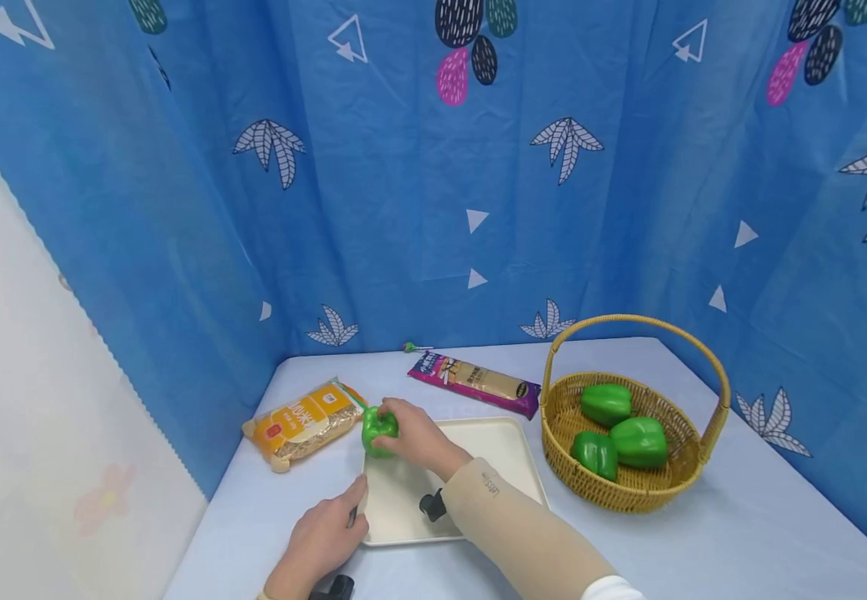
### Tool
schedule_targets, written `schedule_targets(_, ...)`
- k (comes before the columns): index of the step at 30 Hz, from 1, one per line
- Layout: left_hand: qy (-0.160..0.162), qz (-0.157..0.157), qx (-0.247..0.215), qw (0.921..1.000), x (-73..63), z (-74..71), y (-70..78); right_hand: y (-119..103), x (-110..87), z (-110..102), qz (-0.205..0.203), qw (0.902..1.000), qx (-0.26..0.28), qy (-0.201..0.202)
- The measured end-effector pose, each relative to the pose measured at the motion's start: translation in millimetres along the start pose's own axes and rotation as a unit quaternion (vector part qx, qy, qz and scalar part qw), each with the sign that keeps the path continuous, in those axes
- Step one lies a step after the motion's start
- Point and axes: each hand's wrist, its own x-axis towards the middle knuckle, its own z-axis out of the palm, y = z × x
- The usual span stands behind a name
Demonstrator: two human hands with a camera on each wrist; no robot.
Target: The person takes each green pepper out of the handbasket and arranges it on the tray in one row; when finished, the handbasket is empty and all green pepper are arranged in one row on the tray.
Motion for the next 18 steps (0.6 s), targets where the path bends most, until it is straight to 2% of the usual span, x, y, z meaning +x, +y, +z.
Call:
schedule_targets(7,-0.004,0.002,0.0,1.0,0.4,-0.9,1.3,-3.4,-3.3,-1.2,0.016,0.9997,0.018,-0.005)
schedule_targets(11,-0.005,0.003,0.005,1.0,1.6,-0.4,1.8,-4.4,-7.2,-7.8,0.024,0.9997,0.007,-0.002)
schedule_targets(15,-0.01,-0.006,0.002,0.9999,2.2,-0.5,3.0,0.0,-13.0,-26.0,0.021,0.9997,0.0,0.013)
schedule_targets(18,-0.013,-0.011,0.002,0.9999,2.5,-0.8,3.4,10.9,-19.0,-51.6,0.003,0.9991,-0.001,0.042)
